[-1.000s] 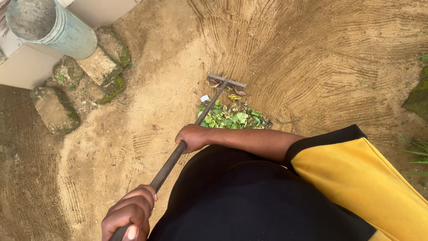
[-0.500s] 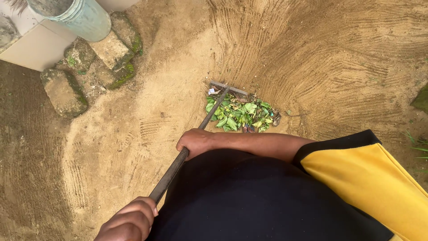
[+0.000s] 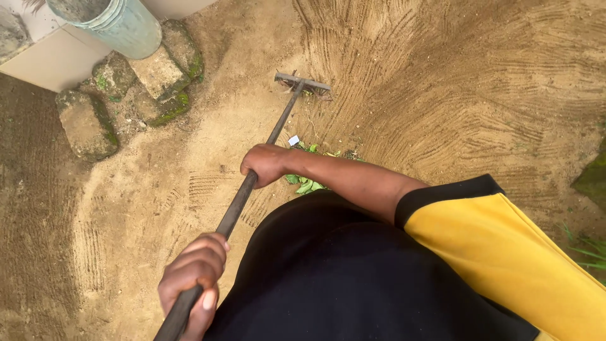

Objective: Raking fallen leaves and debris into a pile on a sandy yard surface.

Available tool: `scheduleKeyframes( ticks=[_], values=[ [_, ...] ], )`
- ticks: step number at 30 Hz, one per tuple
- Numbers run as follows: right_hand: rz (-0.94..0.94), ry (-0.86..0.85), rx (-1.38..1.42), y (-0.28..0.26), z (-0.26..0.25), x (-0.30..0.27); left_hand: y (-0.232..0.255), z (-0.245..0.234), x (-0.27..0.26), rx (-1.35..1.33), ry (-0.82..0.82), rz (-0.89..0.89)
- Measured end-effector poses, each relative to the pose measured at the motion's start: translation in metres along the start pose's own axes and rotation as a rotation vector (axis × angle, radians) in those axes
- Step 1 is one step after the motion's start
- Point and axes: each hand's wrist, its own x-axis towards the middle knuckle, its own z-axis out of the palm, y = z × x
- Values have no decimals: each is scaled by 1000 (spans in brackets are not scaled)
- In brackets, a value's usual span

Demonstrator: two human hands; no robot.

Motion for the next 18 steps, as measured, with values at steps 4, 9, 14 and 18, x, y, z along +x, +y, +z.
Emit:
scheduleKeyframes(
  ticks=[4, 9, 14, 18],
  values=[
    [-106, 34, -45, 78, 16, 12, -50, 46, 25, 35, 112, 14],
    [-123, 116, 62, 111, 45, 12, -58, 69, 35, 41, 139, -56],
    [-166, -17, 82, 85, 52, 16, -31, 67, 22, 38, 248, -128],
    [-205, -22, 183, 32, 31, -5, 3, 41, 13, 11, 168, -146]
  ],
)
